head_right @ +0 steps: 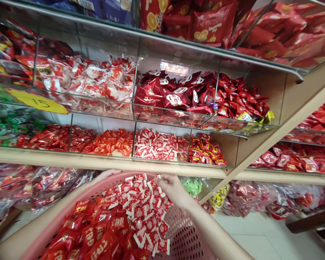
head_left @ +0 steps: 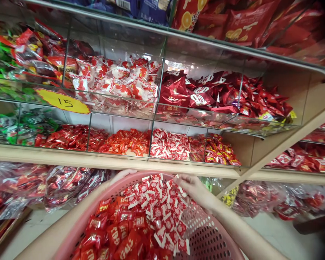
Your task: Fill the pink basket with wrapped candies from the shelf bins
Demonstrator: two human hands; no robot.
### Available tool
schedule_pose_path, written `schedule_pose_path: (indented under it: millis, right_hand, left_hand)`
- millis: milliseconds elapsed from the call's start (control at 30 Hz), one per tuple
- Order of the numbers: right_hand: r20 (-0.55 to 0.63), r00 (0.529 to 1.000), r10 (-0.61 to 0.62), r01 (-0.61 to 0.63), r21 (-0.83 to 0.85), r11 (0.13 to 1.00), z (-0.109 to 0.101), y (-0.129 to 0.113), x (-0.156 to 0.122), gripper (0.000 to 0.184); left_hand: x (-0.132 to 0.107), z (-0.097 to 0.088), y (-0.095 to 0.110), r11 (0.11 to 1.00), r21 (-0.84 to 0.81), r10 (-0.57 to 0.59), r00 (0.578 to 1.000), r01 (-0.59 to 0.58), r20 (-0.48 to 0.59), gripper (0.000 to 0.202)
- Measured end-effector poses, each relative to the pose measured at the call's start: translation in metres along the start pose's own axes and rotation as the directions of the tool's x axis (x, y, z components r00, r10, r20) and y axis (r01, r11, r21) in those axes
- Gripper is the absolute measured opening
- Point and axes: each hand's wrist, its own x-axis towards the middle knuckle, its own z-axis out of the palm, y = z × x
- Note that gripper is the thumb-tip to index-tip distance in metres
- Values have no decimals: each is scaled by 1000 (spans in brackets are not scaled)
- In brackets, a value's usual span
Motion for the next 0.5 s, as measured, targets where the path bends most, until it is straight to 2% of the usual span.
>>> schedule_pose_path:
  millis: [100,200,333,500]
  right_hand:
    - [-73,983,-171,132,-373,919,2,9,3,35]
    - [-136,950,-282,149,-594,790,5,14,5,35]
    - [-192,927,-322,102,-698,709,7,16,6,31]
    - [-219,918,-331,77,-719,691,8,17,8,26]
  left_hand:
    - [-1,1,0,998,-54,-35,999,35,6,32]
    - [-3,5,2,997,-70,-42,999,43,14,32]
    - [-4,8,3,994,-90,-58,998,58,13,30]
    - [-3,7,2,993,-106,-60,998,60,2,31]
